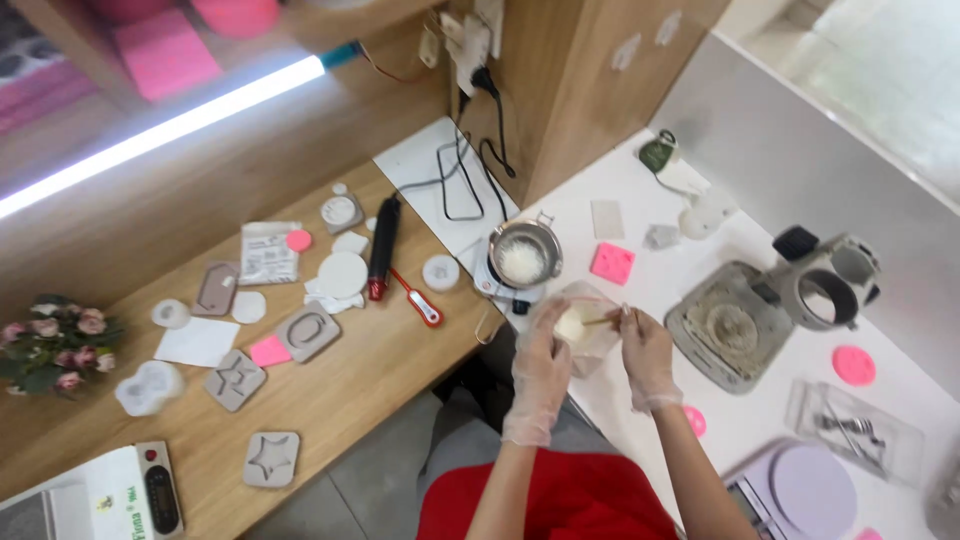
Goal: Stirring and mixing ingredients for candle making in a plastic container.
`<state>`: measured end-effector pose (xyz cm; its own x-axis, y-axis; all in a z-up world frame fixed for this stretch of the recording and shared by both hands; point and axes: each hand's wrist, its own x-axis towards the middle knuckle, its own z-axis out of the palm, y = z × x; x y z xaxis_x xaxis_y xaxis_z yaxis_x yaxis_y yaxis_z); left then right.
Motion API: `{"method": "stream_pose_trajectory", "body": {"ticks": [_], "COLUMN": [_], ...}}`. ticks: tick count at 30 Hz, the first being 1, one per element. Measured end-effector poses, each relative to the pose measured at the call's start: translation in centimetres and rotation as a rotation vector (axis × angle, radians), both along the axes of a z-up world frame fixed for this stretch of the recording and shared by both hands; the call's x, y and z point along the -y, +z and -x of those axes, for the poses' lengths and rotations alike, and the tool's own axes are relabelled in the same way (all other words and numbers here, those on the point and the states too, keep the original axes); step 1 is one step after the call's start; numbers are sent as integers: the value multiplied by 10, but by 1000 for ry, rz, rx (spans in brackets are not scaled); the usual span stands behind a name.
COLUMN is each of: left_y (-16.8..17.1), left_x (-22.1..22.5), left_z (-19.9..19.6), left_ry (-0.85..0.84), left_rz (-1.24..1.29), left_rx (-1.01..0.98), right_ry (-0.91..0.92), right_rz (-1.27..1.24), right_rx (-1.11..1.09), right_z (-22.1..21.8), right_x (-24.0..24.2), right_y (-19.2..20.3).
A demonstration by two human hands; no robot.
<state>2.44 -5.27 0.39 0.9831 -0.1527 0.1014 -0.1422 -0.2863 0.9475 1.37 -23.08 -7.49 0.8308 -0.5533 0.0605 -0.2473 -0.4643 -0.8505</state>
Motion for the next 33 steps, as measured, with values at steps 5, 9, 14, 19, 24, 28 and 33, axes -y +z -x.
{"method": "stream_pose_trajectory", "body": {"ticks": [5, 9, 14, 19, 24, 28, 33], "left_y": [-10, -9, -23, -33, -23, -19, -18], "left_x": [10, 13, 15, 16, 14, 12, 13], "left_z": [-3, -4, 1, 3, 1, 0, -4], "left_ry": [-13, -3, -11, -17, -18, -22, -12], "left_rz": [-20, -29, -25, -93, -70, -44, 16], "left_rx": [-94, -76, -24, -30, -101, -118, -163], "right_ry": [-106, -142, -165, -196, -235, -242, -266], "right_rz": [-155, -273, -341, -390, -390, -408, -449], "right_rx": [25, 78, 85, 115, 170, 194, 268], "right_z": [-5, -14, -12, -10, -11, -8, -8], "right_x": [1, 3, 8, 16, 29, 26, 22], "right_y": [-3, -5, -4, -3, -13, 11, 41]}}
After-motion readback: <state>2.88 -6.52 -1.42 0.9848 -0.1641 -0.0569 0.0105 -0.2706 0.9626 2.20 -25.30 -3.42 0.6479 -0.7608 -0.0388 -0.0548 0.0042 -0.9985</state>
